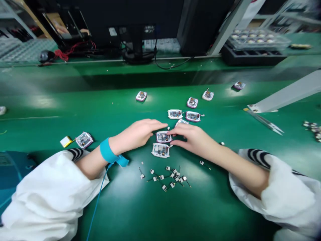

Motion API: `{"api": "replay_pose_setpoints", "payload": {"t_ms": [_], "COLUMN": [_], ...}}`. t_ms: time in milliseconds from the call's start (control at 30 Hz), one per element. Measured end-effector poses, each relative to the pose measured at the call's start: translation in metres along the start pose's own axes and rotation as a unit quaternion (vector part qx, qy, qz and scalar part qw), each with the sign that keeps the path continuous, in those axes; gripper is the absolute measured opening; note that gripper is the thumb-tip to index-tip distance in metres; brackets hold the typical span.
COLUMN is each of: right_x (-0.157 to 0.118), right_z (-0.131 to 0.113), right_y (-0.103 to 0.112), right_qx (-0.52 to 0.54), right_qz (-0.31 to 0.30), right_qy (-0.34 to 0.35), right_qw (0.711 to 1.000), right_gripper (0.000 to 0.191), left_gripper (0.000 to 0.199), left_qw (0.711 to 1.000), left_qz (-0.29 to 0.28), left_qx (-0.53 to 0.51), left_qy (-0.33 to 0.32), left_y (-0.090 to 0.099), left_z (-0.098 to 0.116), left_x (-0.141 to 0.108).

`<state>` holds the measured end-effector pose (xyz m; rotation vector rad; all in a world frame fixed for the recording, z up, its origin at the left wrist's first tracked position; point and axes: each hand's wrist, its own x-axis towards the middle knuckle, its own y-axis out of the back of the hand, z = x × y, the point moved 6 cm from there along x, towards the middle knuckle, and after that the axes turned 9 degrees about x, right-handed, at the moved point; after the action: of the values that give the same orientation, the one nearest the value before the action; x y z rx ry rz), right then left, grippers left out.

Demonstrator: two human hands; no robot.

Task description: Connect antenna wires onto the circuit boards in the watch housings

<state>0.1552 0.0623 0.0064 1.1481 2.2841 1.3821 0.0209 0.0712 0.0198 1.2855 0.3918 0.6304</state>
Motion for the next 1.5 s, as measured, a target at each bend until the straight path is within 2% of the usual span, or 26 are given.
{"api": "replay_pose_setpoints", "payload": {"t_ms": [67,100,267,400,600,800,1000,1167,1333,1500], "right_x": [0.003,0.005,0.016,0.028,0.038,0.032,0.030,0.031,0.030,0.027], "right_z": [0.000,0.000,0.003,0.003,-0.001,-0.014,-0.029,-0.045,-0.053,-0.057], "right_y": [-0.004,-0.005,-0.007,-0.011,-0.013,-0.006,0.002,0.020,0.034,0.038], "right_qx": [-0.021,-0.033,-0.077,-0.095,-0.113,-0.145,-0.221,-0.253,-0.277,-0.290], "right_qz": [0.007,0.014,0.043,0.053,0.059,0.095,0.173,0.215,0.229,0.239], "right_qy": [0.010,0.012,0.022,0.031,0.035,0.052,0.098,0.111,0.146,0.181], "right_qw": [1.000,0.999,0.996,0.994,0.991,0.983,0.955,0.937,0.922,0.909], "right_gripper": [0.020,0.018,0.019,0.021,0.015,0.019,0.017,0.013,0.014,0.015], "left_gripper": [0.046,0.047,0.071,0.067,0.070,0.070,0.065,0.065,0.067,0.069], "left_qw": [0.996,0.994,0.993,0.994,0.998,0.996,0.982,0.967,0.957,0.958], "left_qz": [-0.049,-0.066,-0.076,-0.077,-0.024,0.025,0.131,0.204,0.230,0.220], "left_qx": [-0.045,-0.062,-0.087,-0.080,-0.059,-0.082,-0.100,-0.123,-0.152,-0.169], "left_qy": [-0.057,-0.064,-0.026,-0.017,0.008,0.035,0.087,0.092,0.086,0.070], "left_y": [-0.005,-0.006,-0.007,-0.004,0.000,-0.007,0.001,0.013,0.025,0.030], "left_z": [0.005,0.004,-0.011,-0.018,-0.027,-0.030,-0.022,-0.010,-0.005,-0.002], "left_x": [0.011,0.015,0.017,0.012,0.015,0.016,0.011,0.005,0.003,0.002]}}
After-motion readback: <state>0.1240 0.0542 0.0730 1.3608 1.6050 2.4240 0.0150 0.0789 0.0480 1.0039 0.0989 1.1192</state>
